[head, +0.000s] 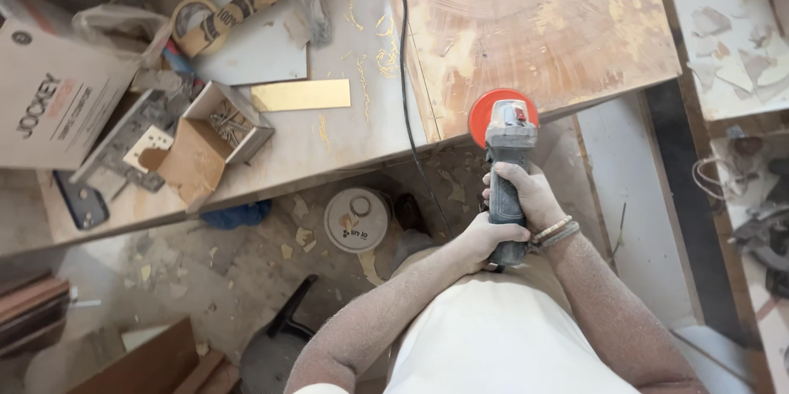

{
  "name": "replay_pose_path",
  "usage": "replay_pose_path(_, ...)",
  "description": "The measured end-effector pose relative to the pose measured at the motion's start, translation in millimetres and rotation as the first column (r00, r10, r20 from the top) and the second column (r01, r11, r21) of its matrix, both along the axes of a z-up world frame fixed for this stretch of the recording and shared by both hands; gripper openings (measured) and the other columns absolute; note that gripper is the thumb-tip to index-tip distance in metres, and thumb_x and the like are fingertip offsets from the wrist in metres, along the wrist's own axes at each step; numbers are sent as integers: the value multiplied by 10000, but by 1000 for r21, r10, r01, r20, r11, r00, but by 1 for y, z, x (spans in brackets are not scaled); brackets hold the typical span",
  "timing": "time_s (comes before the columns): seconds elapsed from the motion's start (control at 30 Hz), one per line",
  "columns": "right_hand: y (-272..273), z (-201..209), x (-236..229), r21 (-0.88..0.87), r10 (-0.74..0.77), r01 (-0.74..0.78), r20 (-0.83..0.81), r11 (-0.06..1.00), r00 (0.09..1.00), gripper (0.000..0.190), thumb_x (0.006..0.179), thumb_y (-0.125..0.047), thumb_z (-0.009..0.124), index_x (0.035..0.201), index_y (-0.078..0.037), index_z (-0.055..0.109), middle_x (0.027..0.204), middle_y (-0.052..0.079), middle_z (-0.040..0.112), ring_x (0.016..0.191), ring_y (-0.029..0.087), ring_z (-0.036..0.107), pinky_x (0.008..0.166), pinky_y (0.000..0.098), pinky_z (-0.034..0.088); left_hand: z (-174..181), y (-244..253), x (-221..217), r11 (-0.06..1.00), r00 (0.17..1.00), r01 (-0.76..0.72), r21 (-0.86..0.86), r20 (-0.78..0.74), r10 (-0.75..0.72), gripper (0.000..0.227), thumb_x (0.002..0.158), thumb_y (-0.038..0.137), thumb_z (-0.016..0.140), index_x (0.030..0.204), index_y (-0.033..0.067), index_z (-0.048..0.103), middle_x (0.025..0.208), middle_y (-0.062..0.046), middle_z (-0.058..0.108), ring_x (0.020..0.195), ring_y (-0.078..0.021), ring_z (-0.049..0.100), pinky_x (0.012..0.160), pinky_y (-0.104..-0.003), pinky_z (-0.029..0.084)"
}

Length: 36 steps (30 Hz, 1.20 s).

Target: The person uses a handheld electric sander to smooth the surface of a large wooden board. They move the tool across the top surface and along the edges of the board, which is resting on a workbench in a cluttered workshop.

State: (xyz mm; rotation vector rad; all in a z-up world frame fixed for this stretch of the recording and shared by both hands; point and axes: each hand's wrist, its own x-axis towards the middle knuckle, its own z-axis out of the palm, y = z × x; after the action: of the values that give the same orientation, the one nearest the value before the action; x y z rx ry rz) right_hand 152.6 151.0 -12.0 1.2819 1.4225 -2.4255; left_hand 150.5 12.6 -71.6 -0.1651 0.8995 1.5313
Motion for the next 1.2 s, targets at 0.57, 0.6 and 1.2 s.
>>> replay_pose_path(0.57,-46,-5,14,-39,-55,55,23,998,998,478,850,-268,732,1228,-11,595,926,112,706,731,205,704,631,363,609,5,-41,3,997,997,71,-37,-6,-71,389,780,93,825,1107,-39,661,1008,-88,707,896,-175,708,790,-305,592)
replay_pose_path(0.6,-41,-9,15,-39,-91,92,37,995,995,471,853,-267,723,1223,-5,594,930,116,708,741,212,709,642,369,618,3,-37,3,994,995,100,-41,5,-100,383,783,101,829,1100,-41,668,1003,-87,710,888,-176,706,782,-302,585)
replay_pose_path(1.2,-31,4,-20,-74,157,-153,53,985,986,463,841,-258,750,1198,-17,579,905,97,688,715,163,700,592,312,612,11,-30,-6,996,991,-77,-48,104,82,284,814,53,762,1075,-36,695,1000,-104,720,893,-195,703,816,-335,583)
